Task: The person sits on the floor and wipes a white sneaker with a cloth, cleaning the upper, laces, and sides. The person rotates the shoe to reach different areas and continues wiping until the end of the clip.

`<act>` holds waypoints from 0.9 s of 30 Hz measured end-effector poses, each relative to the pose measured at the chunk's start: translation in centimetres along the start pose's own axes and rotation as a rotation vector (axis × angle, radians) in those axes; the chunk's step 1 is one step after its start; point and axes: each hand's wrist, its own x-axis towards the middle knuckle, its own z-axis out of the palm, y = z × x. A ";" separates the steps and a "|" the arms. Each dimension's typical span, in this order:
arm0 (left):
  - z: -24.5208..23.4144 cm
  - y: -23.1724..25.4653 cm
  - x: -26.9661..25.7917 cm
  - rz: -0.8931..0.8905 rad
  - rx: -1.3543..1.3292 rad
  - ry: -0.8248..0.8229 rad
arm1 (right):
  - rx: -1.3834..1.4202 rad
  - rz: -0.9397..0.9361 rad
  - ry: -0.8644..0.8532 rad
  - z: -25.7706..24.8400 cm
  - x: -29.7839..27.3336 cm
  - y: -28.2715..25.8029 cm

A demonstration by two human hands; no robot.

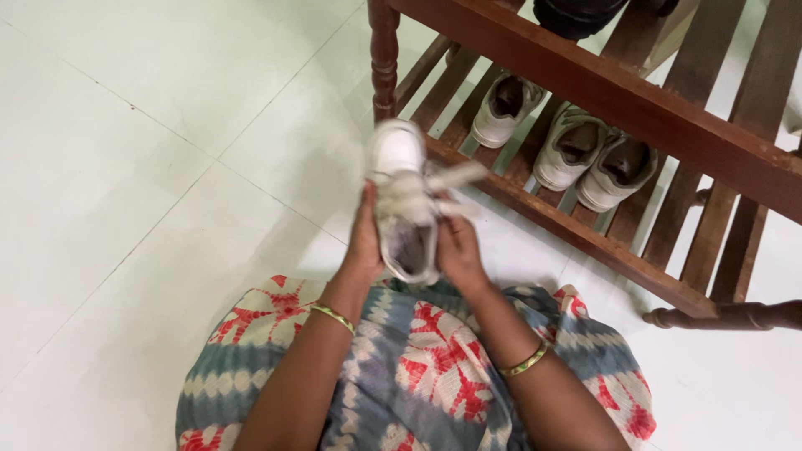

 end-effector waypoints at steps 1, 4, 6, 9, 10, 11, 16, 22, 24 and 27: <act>-0.5 0.8 0.1 0.045 -0.024 0.013 | -0.101 0.052 -0.020 0.5 -0.3 -0.1; -2.1 3.2 0.7 0.160 -0.047 0.067 | -0.279 0.241 -0.062 1.0 -0.6 -2.1; -3.0 4.1 1.0 0.202 0.002 0.129 | -0.231 0.426 -0.057 0.0 0.1 -4.8; -3.5 3.8 1.7 0.146 0.060 0.162 | -0.423 -0.091 0.073 -0.6 0.5 -8.7; -3.4 3.2 1.7 0.121 0.084 0.152 | -0.523 -0.188 0.049 0.0 0.3 -9.5; -2.9 2.4 2.0 0.099 0.113 0.137 | -0.619 -0.291 0.026 0.8 0.1 -10.2; -2.1 -0.5 1.7 0.142 0.405 0.181 | -1.015 -0.413 -0.155 3.3 0.7 -10.8; -2.4 0.2 1.4 0.159 0.521 0.197 | -0.821 -0.285 -0.121 0.7 0.7 -7.5; -2.2 0.5 1.2 0.158 0.603 0.215 | -0.767 -0.239 -0.044 -1.1 1.2 -5.8; -2.1 1.5 0.9 0.039 0.519 0.146 | -0.433 0.118 0.294 -5.1 2.5 -4.9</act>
